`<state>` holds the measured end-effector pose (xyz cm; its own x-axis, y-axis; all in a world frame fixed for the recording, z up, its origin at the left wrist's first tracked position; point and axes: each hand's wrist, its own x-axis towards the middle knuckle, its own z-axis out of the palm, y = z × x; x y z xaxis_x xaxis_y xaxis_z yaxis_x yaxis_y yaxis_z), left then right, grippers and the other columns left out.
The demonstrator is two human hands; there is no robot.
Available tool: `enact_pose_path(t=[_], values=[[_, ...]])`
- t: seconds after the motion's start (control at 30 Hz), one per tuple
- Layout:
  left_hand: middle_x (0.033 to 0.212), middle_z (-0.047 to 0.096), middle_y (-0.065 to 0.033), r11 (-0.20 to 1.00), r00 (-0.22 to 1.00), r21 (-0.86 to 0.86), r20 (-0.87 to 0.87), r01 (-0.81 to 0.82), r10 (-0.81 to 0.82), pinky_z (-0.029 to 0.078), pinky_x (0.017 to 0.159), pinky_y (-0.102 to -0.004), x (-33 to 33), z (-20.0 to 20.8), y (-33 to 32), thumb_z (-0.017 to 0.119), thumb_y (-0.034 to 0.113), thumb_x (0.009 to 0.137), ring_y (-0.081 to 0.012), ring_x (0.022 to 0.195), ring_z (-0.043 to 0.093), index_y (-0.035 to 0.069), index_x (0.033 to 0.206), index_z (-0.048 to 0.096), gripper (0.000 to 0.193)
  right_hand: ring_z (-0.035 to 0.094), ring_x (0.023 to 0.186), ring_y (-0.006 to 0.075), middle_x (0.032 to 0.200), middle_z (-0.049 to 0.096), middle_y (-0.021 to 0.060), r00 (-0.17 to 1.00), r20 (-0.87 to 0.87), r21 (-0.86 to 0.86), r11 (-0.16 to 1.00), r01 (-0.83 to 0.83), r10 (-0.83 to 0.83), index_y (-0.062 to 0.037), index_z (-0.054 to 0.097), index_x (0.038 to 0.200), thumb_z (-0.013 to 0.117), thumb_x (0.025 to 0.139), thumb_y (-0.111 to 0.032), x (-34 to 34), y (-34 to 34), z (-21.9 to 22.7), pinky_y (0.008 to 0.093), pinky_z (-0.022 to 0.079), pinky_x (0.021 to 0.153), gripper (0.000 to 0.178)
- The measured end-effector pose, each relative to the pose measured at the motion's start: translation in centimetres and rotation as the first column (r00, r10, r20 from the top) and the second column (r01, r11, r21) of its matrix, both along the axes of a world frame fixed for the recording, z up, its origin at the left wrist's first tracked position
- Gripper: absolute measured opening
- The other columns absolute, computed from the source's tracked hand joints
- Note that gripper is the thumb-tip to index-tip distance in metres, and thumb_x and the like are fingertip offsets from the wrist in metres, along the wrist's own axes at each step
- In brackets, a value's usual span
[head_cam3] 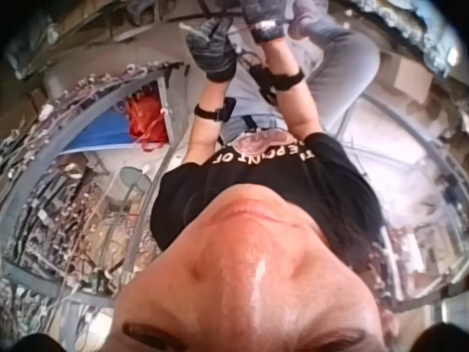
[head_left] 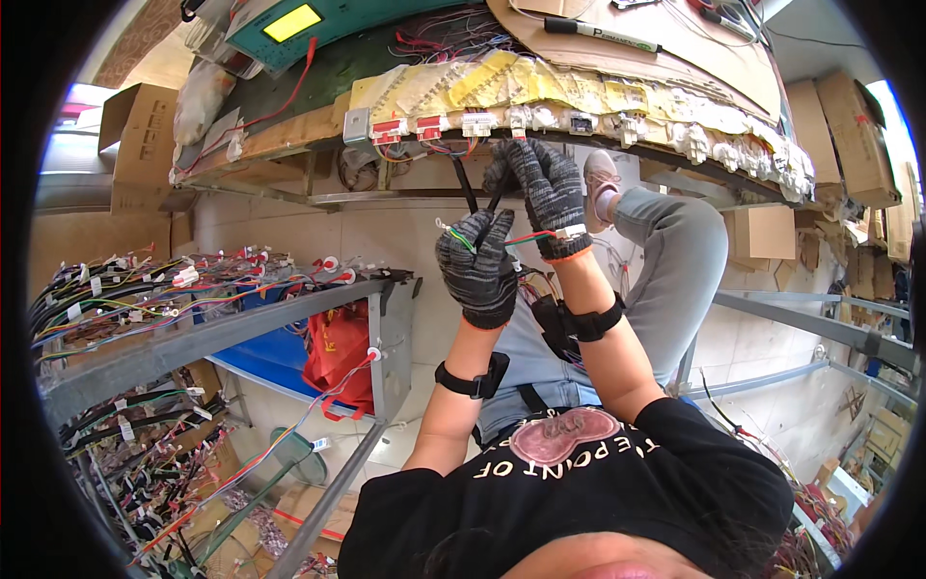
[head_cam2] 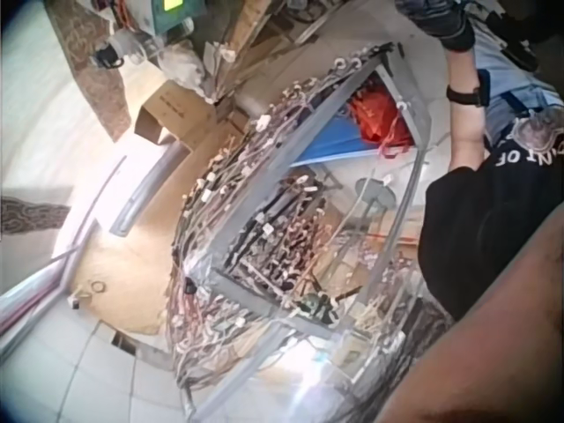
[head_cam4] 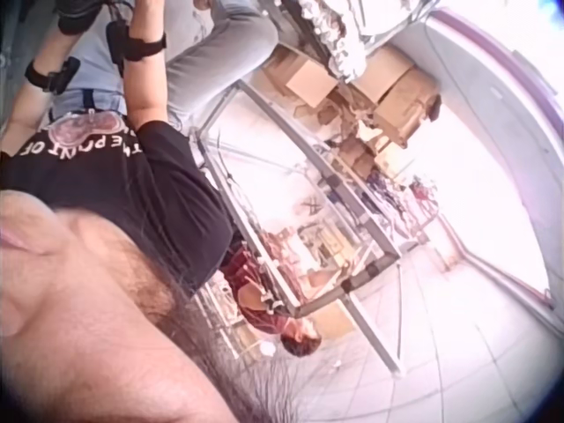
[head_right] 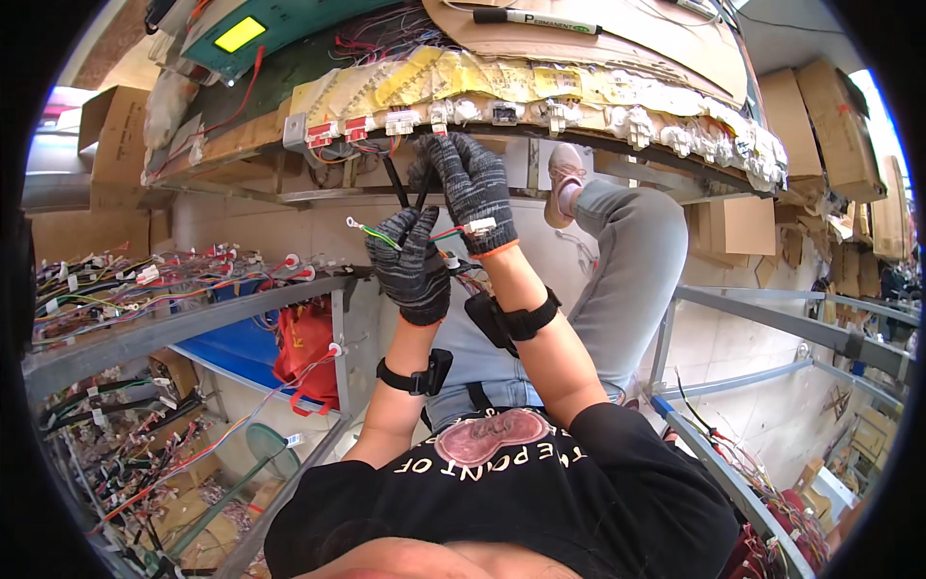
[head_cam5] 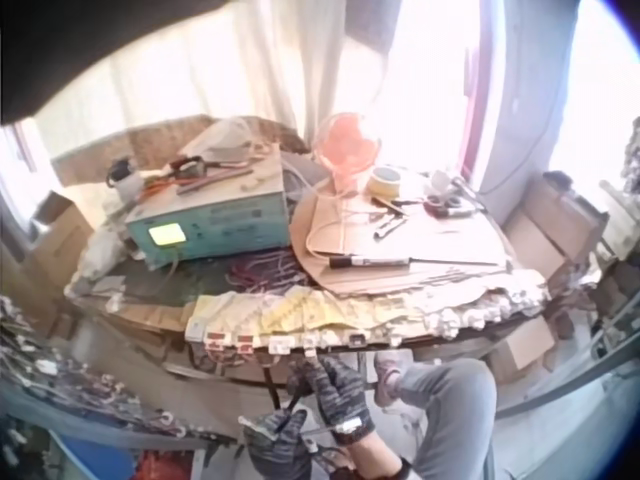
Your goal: Assemble and wire electronic components onto a circular panel.
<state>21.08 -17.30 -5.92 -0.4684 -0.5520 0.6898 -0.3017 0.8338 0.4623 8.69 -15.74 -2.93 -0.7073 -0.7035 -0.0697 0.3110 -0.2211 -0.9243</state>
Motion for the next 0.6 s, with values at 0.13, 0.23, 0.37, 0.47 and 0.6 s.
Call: enact_pose_path(t=[0.13,0.23,0.37,0.47,0.6], values=[[0.096,0.058,-0.0128,0.999,1.0,0.044,-0.02,-0.005,0.006,0.042,0.08,-0.0405,-0.4,0.0,0.2,0.058,0.0,0.064,-0.0301,0.09,0.054,0.01,0.1,0.066,0.038,0.059,0.065,0.0101,0.074,0.064,0.0048,0.994,0.075,0.0,0.997,0.079,-0.079,0.0024,0.061,0.096,0.051,0.092,-0.022,0.8,-0.5,0.6,0.0246,0.048,0.061,0.027],[0.102,0.058,-0.012,0.993,0.992,0.023,0.057,-0.114,0.113,0.04,0.083,-0.0425,-0.9,-0.4,0.1,0.061,0.002,0.063,-0.03,0.095,0.053,0.016,0.103,0.065,0.042,0.057,0.062,0.0094,0.071,0.063,0.0056,0.991,-0.032,0.044,0.991,0.128,-0.126,0.0022,0.063,0.089,0.054,0.089,-0.021,0.4,-1.0,0.4,0.0252,0.045,0.058,0.025],[0.109,0.055,-0.0119,0.983,0.982,0.004,0.046,-0.182,0.181,0.037,0.087,-0.0441,-2.3,0.5,0.0,0.059,0.002,0.068,-0.0307,0.102,0.049,0.017,0.104,0.064,0.04,0.053,0.058,0.0092,0.066,0.061,0.0052,0.809,-0.532,0.097,0.931,0.353,-0.252,-0.0011,0.064,0.088,0.053,0.089,-0.019,-1.0,0.6,0.7,0.0263,0.041,0.052,0.022],[0.117,0.051,-0.0128,0.978,0.965,0.007,0.165,-0.208,0.204,0.033,0.092,-0.0456,-2.8,0.7,0.3,0.056,0.003,0.071,-0.0318,0.108,0.045,0.018,0.105,0.064,0.038,0.047,0.05,0.0047,0.068,0.06,0.0023,0.994,-0.06,-0.093,0.992,0.081,-0.087,-0.0019,0.061,0.096,0.05,0.091,-0.023,-0.3,3.9,0.5,0.0202,0.037,0.047,0.024],[0.128,0.041,-0.016,0.981,0.916,0.009,0.361,-0.192,0.176,0.026,0.096,-0.0483,-3.5,0.6,0.6,0.055,0.01,0.071,-0.0342,0.117,0.036,0.018,0.11,0.063,0.041,0.047,0.049,0.0052,0.065,0.059,0.0019,0.987,-0.117,0.049,0.992,0.113,-0.107,-0.0013,0.062,0.092,0.05,0.091,-0.02,0.5,4.9,2.6,0.021,0.037,0.046,0.022]])
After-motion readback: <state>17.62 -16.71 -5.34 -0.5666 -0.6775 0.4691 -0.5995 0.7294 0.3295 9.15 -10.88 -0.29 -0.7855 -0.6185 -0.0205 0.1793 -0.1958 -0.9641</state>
